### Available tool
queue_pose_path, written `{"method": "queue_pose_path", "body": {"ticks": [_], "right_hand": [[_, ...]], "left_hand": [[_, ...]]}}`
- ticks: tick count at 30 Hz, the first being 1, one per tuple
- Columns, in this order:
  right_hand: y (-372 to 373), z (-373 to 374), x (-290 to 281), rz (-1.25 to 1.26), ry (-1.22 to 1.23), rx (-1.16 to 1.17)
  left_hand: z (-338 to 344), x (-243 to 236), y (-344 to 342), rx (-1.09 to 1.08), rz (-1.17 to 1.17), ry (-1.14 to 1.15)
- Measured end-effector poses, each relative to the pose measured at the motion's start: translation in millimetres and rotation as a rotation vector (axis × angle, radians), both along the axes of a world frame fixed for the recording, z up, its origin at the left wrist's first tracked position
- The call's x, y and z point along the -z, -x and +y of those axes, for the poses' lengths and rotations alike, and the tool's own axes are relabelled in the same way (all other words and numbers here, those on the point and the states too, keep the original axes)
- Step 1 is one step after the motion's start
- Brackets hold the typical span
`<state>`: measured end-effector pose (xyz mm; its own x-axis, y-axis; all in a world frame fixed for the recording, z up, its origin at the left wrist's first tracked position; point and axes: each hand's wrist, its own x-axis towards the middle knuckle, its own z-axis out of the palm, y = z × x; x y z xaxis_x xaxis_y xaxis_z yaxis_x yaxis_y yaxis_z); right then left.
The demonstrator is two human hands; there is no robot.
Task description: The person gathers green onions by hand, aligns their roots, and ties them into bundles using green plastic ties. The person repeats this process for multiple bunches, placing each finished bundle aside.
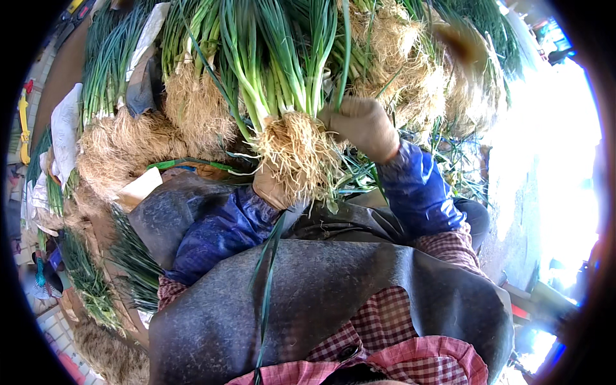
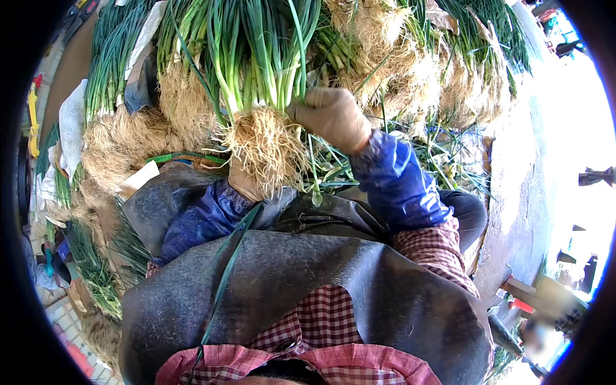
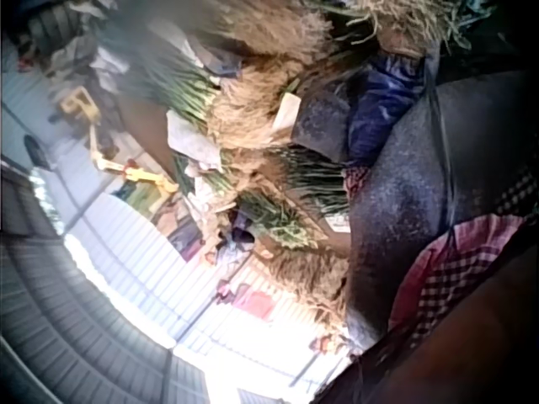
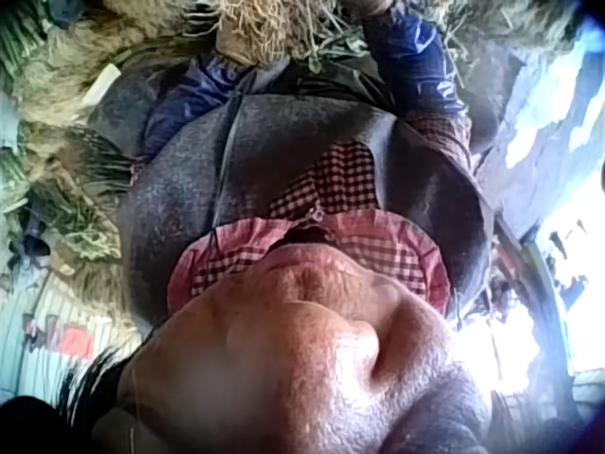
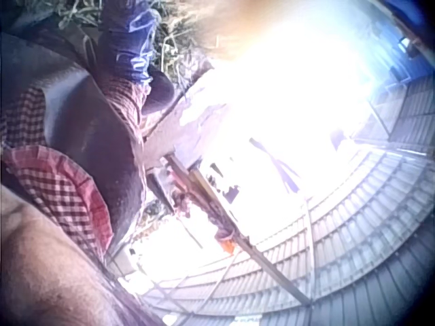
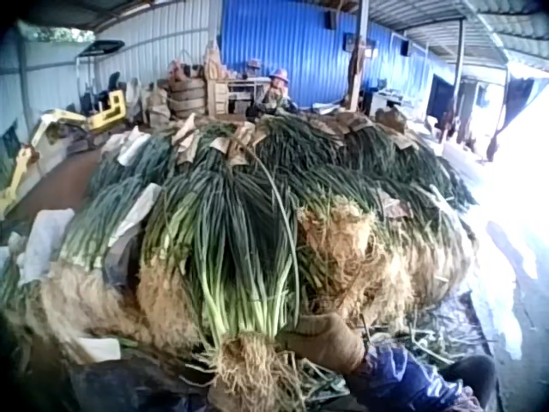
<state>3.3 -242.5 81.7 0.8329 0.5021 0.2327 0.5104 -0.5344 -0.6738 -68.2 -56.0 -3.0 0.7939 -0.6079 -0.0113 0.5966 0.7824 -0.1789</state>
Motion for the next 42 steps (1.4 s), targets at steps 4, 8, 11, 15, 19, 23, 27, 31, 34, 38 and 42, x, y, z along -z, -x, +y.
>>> {"method": "queue_pose_path", "body": {"ticks": [4, 8, 11, 15, 19, 23, 27, 31, 34, 38, 42], "right_hand": [[43.7, -15.0, -20.4, 0.037, -0.56, -0.26], [47.2, -38.1, -30.1, 0.0, -0.898, 0.022], [21.5, -56.7, -15.2, 0.157, -0.937, 0.433], [-1.3, -24.1, 41.9, 1.114, -0.725, 0.397], [3.1, 13.5, 64.6, 1.182, -1.05, 0.159], [-11.3, -25.5, 18.8, 0.777, -0.87, 0.353], [-14.9, -64.0, -18.3, 0.605, -0.992, 0.372], [2.7, -37.8, 0.9, 0.788, -0.818, 0.22], [9.0, -10.7, 24.3, 0.841, -0.884, 0.242], [16.1, 3.1, 36.0, 0.78, -0.824, 0.329], [25.9, 5.0, 38.7, 0.385, -0.399, 0.413]], "left_hand": [[0.7, -15.1, -5.8, -0.013, 0.12, -0.144], [1.4, -17.0, -4.9, -0.1, 0.068, -0.027], [2.7, -7.7, -4.8, 0.012, 0.061, 0.086], [-0.1, 7.1, -5.6, -0.043, -0.227, -0.228], [-2.9, 1.0, -3.7, -0.269, -1.036, -1.325], [12.9, -22.8, -11.3, -0.084, -0.549, -0.289], [28.3, -28.9, -11.0, -0.022, -0.362, 0.046], [16.6, -9.9, -0.3, -0.137, -0.231, -0.183], [6.6, 3.5, 5.4, -0.049, -0.102, -0.088], [1.4, 9.9, 6.5, -0.054, -0.146, -0.482], [-5.0, 11.4, 7.7, -0.084, -0.094, -0.458]]}}
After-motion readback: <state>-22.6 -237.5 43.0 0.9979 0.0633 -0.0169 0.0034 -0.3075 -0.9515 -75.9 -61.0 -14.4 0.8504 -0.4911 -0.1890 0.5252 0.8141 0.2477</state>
